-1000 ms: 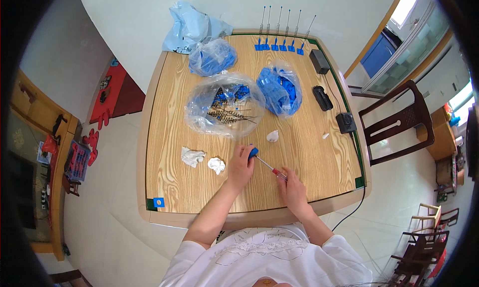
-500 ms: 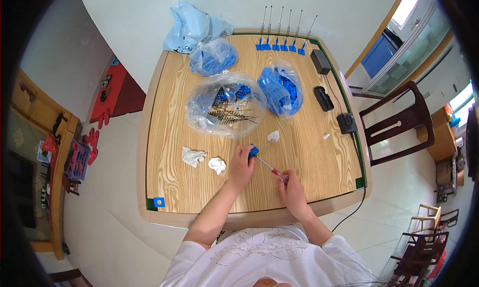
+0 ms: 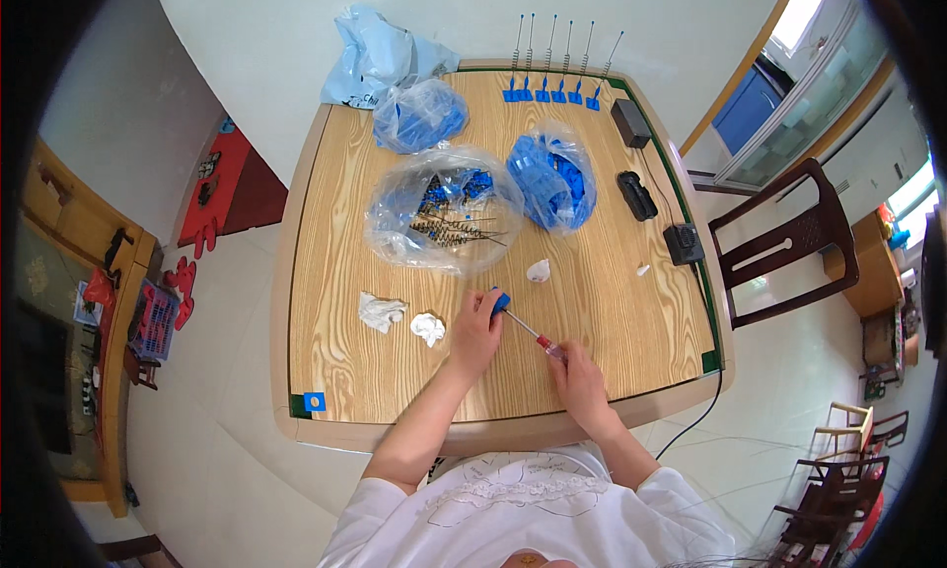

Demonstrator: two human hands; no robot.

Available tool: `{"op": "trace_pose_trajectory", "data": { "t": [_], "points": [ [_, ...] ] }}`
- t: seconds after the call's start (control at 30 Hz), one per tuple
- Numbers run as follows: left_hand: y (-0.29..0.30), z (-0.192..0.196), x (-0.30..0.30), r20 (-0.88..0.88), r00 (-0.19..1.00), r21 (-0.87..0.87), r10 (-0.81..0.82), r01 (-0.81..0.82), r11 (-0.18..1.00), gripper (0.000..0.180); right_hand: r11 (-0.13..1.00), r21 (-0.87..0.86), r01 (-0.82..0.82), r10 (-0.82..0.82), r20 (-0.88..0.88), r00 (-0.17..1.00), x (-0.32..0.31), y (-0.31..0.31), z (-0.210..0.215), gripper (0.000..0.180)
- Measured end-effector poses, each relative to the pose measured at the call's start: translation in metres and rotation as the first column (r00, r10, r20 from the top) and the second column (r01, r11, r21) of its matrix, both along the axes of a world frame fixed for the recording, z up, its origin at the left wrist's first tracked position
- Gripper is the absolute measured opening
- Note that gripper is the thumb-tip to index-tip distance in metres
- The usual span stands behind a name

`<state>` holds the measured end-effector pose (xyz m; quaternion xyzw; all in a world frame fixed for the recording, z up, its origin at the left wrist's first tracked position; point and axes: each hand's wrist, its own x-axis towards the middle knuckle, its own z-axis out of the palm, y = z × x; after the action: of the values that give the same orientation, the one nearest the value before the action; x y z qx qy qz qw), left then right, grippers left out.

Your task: The person assembles small blue plastic components using screws and a manual screwdriver.

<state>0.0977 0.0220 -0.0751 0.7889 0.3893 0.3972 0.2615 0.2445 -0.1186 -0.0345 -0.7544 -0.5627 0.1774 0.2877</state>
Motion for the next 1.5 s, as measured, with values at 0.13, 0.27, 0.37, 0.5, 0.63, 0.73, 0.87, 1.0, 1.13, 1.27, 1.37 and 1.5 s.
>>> {"op": "trace_pose_trajectory", "data": {
  "t": [0.13, 0.27, 0.37, 0.5, 0.63, 0.73, 0.87, 1.0, 1.13, 1.27, 1.37, 1.5],
  "points": [
    [-0.001, 0.001, 0.0, -0.002, 1.0, -0.017, -0.003, 0.003, 1.0, 0.037, 0.999, 0.039, -0.016, 0.015, 0.027, 1.0, 0.0, 0.001, 0.002, 0.024],
    [-0.001, 0.005, 0.0, 0.014, 1.0, -0.002, 0.007, -0.007, 1.0, 0.037, 0.998, -0.021, 0.057, -0.059, -0.092, 0.994, -0.004, 0.0, 0.007, 0.022],
    [-0.003, 0.009, 0.0, 0.001, 1.0, -0.128, -0.02, 0.02, 0.992, 0.036, 0.999, -0.016, 0.029, -0.029, -0.02, 0.999, 0.002, -0.001, -0.006, 0.024],
    [-0.003, 0.01, -0.001, 0.0, 1.0, -0.139, -0.013, 0.013, 0.99, 0.036, 0.999, 0.036, -0.004, 0.003, 0.03, 1.0, 0.001, 0.001, -0.004, 0.023],
    [-0.002, 0.008, -0.002, 0.012, 1.0, -0.133, -0.014, 0.015, 0.991, 0.036, 0.998, -0.015, 0.069, -0.07, -0.099, 0.993, -0.007, 0.003, 0.007, 0.021],
    [-0.003, 0.012, -0.001, -0.011, 1.0, -0.134, -0.01, 0.008, 0.991, 0.037, 0.997, -0.059, 0.045, -0.048, -0.052, 0.998, -0.002, 0.002, 0.001, 0.022],
    [-0.003, 0.01, -0.001, 0.01, 1.0, -0.123, -0.011, 0.013, 0.992, 0.037, 0.998, 0.053, 0.029, -0.027, -0.03, 0.999, -0.005, 0.004, -0.002, 0.023],
    [-0.003, 0.008, -0.002, 0.018, 1.0, -0.134, -0.01, 0.012, 0.991, 0.037, 0.996, -0.065, 0.064, -0.068, -0.066, 0.995, -0.006, 0.004, 0.005, 0.021],
    [-0.003, 0.008, -0.001, -0.005, 1.0, -0.128, -0.011, 0.011, 0.992, 0.038, 1.0, -0.03, -0.008, 0.01, 0.04, 0.999, 0.0, 0.003, -0.002, 0.022],
    [-0.002, 0.006, -0.001, -0.002, 1.0, -0.125, -0.011, 0.01, 0.992, 0.039, 0.999, 0.022, 0.038, -0.036, -0.061, 0.997, -0.004, 0.004, 0.001, 0.02],
    [-0.001, -0.001, 0.0, 0.012, 1.0, -0.021, 0.013, -0.013, 1.0, 0.04, 0.997, -0.055, 0.051, -0.057, -0.106, 0.993, -0.003, 0.003, -0.002, 0.021],
    [-0.003, 0.004, 0.001, 0.002, 1.0, -0.108, 0.002, -0.002, 0.994, 0.04, 0.999, 0.032, -0.03, 0.031, -0.008, 0.999, 0.002, 0.003, -0.004, 0.026]
  ]
}}
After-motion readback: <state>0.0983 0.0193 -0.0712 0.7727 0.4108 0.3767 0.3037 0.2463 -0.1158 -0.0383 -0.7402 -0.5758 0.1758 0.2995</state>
